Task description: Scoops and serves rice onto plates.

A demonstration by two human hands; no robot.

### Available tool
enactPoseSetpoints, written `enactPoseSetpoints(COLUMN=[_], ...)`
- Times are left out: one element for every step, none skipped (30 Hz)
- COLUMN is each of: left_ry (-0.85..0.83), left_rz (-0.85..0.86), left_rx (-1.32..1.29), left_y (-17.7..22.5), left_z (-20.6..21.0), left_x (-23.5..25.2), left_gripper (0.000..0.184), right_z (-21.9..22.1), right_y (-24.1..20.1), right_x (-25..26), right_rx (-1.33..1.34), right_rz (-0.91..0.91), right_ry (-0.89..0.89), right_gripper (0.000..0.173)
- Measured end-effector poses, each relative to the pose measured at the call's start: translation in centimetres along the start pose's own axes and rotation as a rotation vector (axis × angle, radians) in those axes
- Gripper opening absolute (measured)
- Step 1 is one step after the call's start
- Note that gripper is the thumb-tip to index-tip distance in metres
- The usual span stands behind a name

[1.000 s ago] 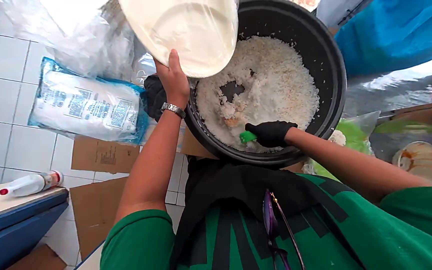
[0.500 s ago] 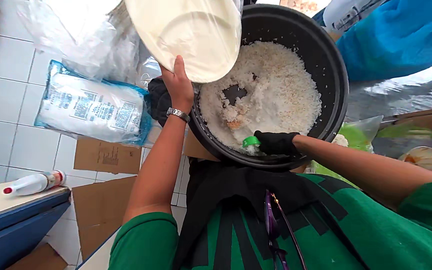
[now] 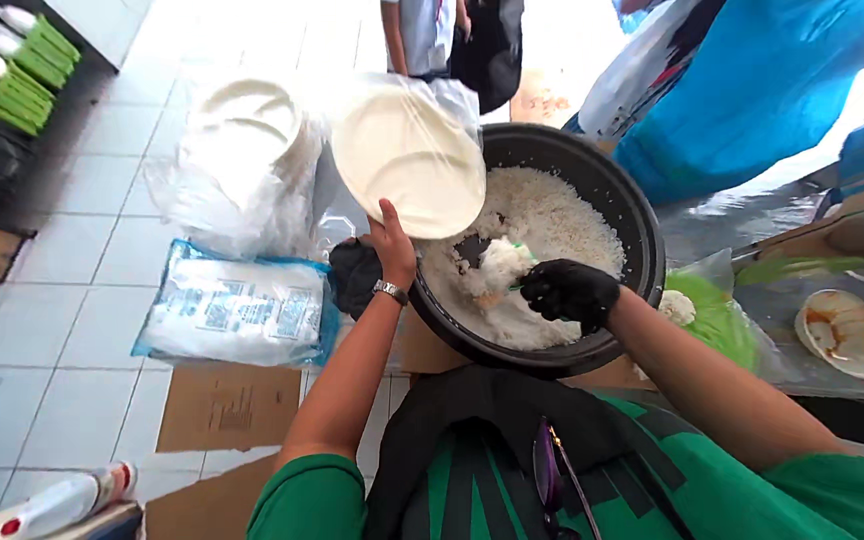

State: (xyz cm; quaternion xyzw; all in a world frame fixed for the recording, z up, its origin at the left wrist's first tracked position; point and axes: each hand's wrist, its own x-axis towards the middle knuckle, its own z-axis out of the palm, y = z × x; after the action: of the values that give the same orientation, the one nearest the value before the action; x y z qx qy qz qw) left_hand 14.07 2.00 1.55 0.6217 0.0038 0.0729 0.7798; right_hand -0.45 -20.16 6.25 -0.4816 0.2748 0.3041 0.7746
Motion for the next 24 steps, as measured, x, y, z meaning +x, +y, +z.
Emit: enactPoseSetpoints(left_ry=[-0.017,-0.039,-0.074,-0.119,-0.181,-0.231,-0.266,-0.288,-0.313,-0.328,-0.330,-0.321,-0.316,-0.316,-0.316,-0.315,-0.306,-0.309,-0.325,-0.342,-0.360,-0.377,-0.386,-0.381], left_rz=[-0.019,-0.047,-0.081,-0.119,-0.160,-0.192,-0.228,-0.261,-0.299,-0.335,-0.365,-0.384,-0.391,-0.395,-0.403,-0.416,-0.413,-0.400,-0.382,-0.368,-0.358,-0.350,-0.347,-0.355], left_rx=[0.004,0.023,0.055,0.089,0.116,0.117,0.098,0.077,0.051,0.026,0.006,-0.012,-0.031,-0.056,-0.083,-0.107,-0.108,-0.102,-0.097,-0.093,-0.100,-0.114,-0.127,-0.144], left_y=[0.3,0.8,1.4,1.9,2.3,2.5,2.5,2.5,2.5,2.5,2.6,2.6,2.7,2.9,3.1,3.1,3.2,3.4,3.6,3.7,3.8,3.8,3.9,4.0], left_z=[0.0,-0.1,-0.2,-0.4,-0.9,-1.1,-1.2,-1.2,-1.1,-1.1,-1.1,-1.0,-1.0,-1.0,-1.0,-1.1,-1.3,-1.5,-1.7,-1.9,-2.1,-2.2,-2.2,-2.0], left_x=[-0.1,-0.3,-0.7,-1.4,-2.2,-2.9,-3.5,-3.9,-4.2,-4.4,-4.6,-4.7,-4.9,-5.0,-5.1,-5.2,-5.3,-5.2,-5.1,-5.0,-4.9,-4.7,-4.7,-4.6], left_gripper=[0.054,0.055,0.058,0.063,0.072,0.076,0.076,0.076,0.075,0.074,0.074,0.074,0.073,0.073,0.071,0.071,0.070,0.069,0.068,0.068,0.069,0.070,0.070,0.070], right_z=[0.8,1.7,2.5,3.4,4.5,5.7,7.1,8.5,9.4,10.0,10.2,10.4,10.6,11.0,11.5,11.9,12.2,12.3,12.5,12.6,12.6,12.5,12.5,12.4], right_y=[-1.2,-2.2,-3.1,-3.8,-4.5,-5.1,-5.5,-5.6,-5.5,-5.0,-4.2,-3.3,-2.4,-1.5,-0.9,-0.7,-0.6,-0.6,-0.8,-0.9,-0.9,-0.7,-0.5,-0.3], right_x=[-1.4,-2.4,-3.2,-3.7,-4.0,-4.0,-3.8,-3.2,-2.2,-0.9,0.5,1.8,2.7,3.2,3.6,4.1,4.4,4.5,4.3,3.9,3.7,3.5,3.6,3.5], right_rx=[0.015,0.016,0.010,-0.013,-0.040,-0.080,-0.145,-0.212,-0.290,-0.392,-0.534,-0.725,-0.928,-1.122,-1.269,-1.351,-1.373,-1.345,-1.292,-1.227,-1.183,-1.175,-1.191,-1.212], right_rz=[-0.078,-0.191,-0.327,-0.468,-0.608,-0.737,-0.848,-0.945,-1.045,-1.153,-1.245,-1.280,-1.216,-1.066,-0.892,-0.742,-0.677,-0.674,-0.686,-0.694,-0.723,-0.761,-0.802,-0.836], right_ry=[0.001,-0.005,-0.007,0.014,0.064,0.148,0.267,0.408,0.526,0.611,0.667,0.710,0.738,0.748,0.726,0.700,0.687,0.677,0.661,0.637,0.616,0.613,0.630,0.657], right_gripper=[0.050,0.049,0.046,0.039,0.030,0.019,0.015,0.028,0.041,0.053,0.062,0.066,0.067,0.073,0.083,0.091,0.093,0.093,0.090,0.087,0.084,0.083,0.081,0.081])
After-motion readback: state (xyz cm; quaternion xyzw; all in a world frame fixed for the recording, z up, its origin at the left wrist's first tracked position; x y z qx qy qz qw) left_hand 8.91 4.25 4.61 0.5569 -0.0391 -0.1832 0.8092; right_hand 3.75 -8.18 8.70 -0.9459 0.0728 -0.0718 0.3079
